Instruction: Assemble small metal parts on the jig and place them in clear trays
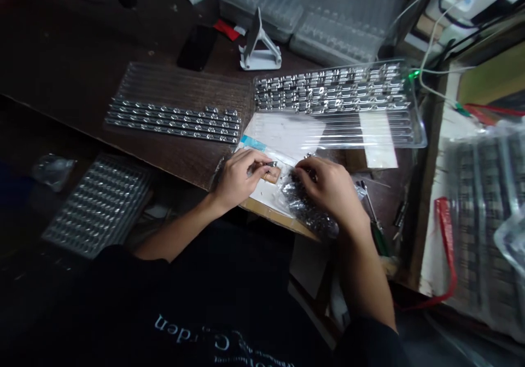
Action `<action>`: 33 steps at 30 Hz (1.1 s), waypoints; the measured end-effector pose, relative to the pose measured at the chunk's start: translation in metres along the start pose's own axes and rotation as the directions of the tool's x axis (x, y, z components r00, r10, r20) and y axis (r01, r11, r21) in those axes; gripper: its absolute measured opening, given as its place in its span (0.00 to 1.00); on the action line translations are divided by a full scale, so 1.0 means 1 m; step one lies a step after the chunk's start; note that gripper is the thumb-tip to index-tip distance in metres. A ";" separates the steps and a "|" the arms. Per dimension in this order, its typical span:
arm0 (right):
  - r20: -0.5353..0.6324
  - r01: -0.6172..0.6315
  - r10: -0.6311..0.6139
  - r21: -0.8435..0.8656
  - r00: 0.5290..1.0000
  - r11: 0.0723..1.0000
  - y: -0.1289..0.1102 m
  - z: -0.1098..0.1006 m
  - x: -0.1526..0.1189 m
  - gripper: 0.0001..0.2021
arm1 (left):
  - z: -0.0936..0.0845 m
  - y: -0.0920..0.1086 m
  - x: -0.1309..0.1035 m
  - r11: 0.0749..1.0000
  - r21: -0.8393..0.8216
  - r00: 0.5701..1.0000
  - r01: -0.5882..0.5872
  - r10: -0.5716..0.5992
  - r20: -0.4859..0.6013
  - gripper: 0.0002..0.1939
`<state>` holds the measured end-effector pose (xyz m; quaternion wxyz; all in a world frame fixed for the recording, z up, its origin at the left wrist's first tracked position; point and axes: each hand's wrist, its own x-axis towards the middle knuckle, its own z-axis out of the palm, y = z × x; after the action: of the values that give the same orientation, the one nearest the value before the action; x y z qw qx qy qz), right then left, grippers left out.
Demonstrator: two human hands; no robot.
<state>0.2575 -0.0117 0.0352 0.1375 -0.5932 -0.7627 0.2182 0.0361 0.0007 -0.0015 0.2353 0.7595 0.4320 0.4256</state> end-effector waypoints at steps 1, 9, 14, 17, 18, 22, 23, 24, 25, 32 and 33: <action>0.022 0.008 -0.009 0.027 1.000 1.000 0.000 -0.003 -0.001 0.12 | 0.000 0.000 0.000 1.000 0.006 1.000 -0.003 0.003 0.009 0.03; 0.304 0.062 -0.175 0.347 0.937 0.936 0.004 -0.039 -0.016 0.12 | 0.001 -0.002 -0.001 0.998 0.016 0.997 0.062 -0.062 0.051 0.01; 0.383 -0.172 -0.082 0.585 0.920 0.793 0.009 -0.043 -0.017 0.23 | 0.001 -0.004 -0.002 0.996 -0.010 0.995 0.084 -0.083 0.063 0.02; 0.175 -0.181 0.120 0.385 0.977 0.905 0.005 -0.030 -0.009 0.17 | 0.002 -0.004 -0.002 0.996 -0.020 0.994 0.090 -0.088 0.071 0.02; 0.090 -0.140 0.120 0.262 0.989 0.955 0.003 -0.025 -0.006 0.14 | 0.002 -0.004 -0.002 0.996 -0.024 0.994 0.087 -0.085 0.072 0.03; 0.174 0.017 -0.009 -0.042 0.985 0.999 -0.004 -0.016 0.000 0.13 | 0.003 -0.004 -0.003 0.997 -0.035 0.996 0.073 -0.071 0.057 0.04; 0.223 0.032 -0.019 -0.055 0.975 0.998 -0.004 -0.016 0.000 0.13 | 0.004 -0.004 -0.003 0.997 -0.037 0.996 0.072 -0.070 0.053 0.05; 0.252 0.032 -0.016 -0.059 0.967 0.998 -0.005 -0.016 -0.001 0.11 | 0.004 -0.004 -0.003 0.997 -0.037 0.996 0.072 -0.070 0.051 0.05; 0.262 0.021 -0.003 -0.064 0.965 0.998 -0.004 -0.016 -0.001 0.09 | 0.004 -0.005 -0.003 0.997 -0.037 0.996 0.073 -0.071 0.051 0.05; 0.239 -0.026 0.033 -0.034 0.970 0.999 0.002 -0.016 -0.003 0.07 | 0.002 -0.003 0.000 0.994 -0.038 0.993 0.101 -0.099 0.063 0.04; 0.229 -0.022 0.027 -0.023 0.973 0.999 0.003 -0.016 -0.004 0.07 | 0.001 -0.002 0.000 0.993 -0.047 0.993 0.105 -0.102 0.065 0.03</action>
<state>0.2689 -0.0120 0.0481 0.0400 -0.5748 -0.7682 0.2790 0.0360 0.0022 -0.0038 0.2896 0.7428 0.4523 0.3997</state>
